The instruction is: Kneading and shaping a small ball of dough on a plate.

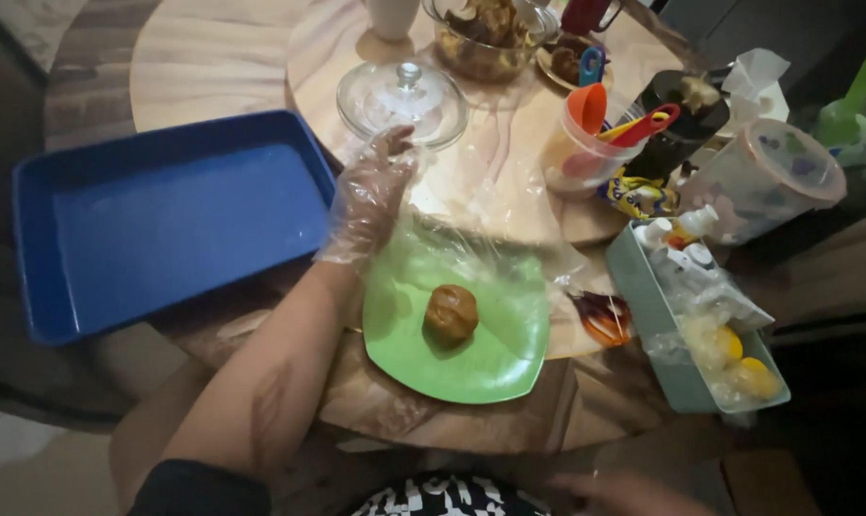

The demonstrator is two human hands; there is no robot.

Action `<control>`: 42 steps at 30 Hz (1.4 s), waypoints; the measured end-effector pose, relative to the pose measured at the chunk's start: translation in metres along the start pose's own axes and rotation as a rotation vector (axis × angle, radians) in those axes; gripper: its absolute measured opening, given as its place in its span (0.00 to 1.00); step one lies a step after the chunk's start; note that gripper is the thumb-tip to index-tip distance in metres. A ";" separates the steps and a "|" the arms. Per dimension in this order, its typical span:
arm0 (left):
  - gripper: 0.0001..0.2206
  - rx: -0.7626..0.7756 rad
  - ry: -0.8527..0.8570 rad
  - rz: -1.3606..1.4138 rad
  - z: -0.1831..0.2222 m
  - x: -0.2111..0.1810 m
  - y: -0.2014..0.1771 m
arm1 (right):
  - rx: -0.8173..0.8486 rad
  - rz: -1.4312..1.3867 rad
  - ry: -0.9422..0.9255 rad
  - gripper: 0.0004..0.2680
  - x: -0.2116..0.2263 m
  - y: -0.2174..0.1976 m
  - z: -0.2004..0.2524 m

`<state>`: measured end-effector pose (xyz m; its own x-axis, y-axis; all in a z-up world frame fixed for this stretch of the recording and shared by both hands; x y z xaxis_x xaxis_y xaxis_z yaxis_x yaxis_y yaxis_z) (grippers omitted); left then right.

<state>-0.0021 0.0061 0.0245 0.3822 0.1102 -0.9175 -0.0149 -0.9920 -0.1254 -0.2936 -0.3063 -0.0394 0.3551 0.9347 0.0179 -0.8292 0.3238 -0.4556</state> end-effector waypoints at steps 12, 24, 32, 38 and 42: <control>0.10 -0.095 0.151 0.280 0.003 0.000 -0.007 | -1.183 -0.108 -0.588 0.12 0.031 -0.074 -0.012; 0.05 -0.001 0.174 0.012 0.012 0.004 0.001 | -0.354 -1.636 -0.829 0.13 0.085 -0.133 -0.092; 0.10 0.112 0.725 -0.292 0.027 0.010 0.046 | -0.015 -1.707 -1.112 0.15 0.161 -0.170 -0.084; 0.20 0.252 0.873 -0.426 0.044 -0.020 0.044 | 0.030 -1.657 -1.181 0.04 0.171 -0.175 -0.071; 0.18 0.332 0.890 -0.411 0.048 -0.020 0.053 | 0.023 -1.859 -1.253 0.13 0.185 -0.158 -0.010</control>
<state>-0.0553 -0.0460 0.0182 0.9582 0.2169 -0.1865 0.0681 -0.8063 -0.5876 -0.0932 -0.1863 0.0269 0.1424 -0.7320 0.6663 -0.0047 0.6726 0.7400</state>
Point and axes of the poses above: each hand's wrist, its own z-axis away from the middle knuckle, its own y-axis out of the palm, x = y × z, the point moved 1 cm from there along -z, towards the middle knuckle, and after that the axes turned 7 degrees about y, right-handed, at the moved point
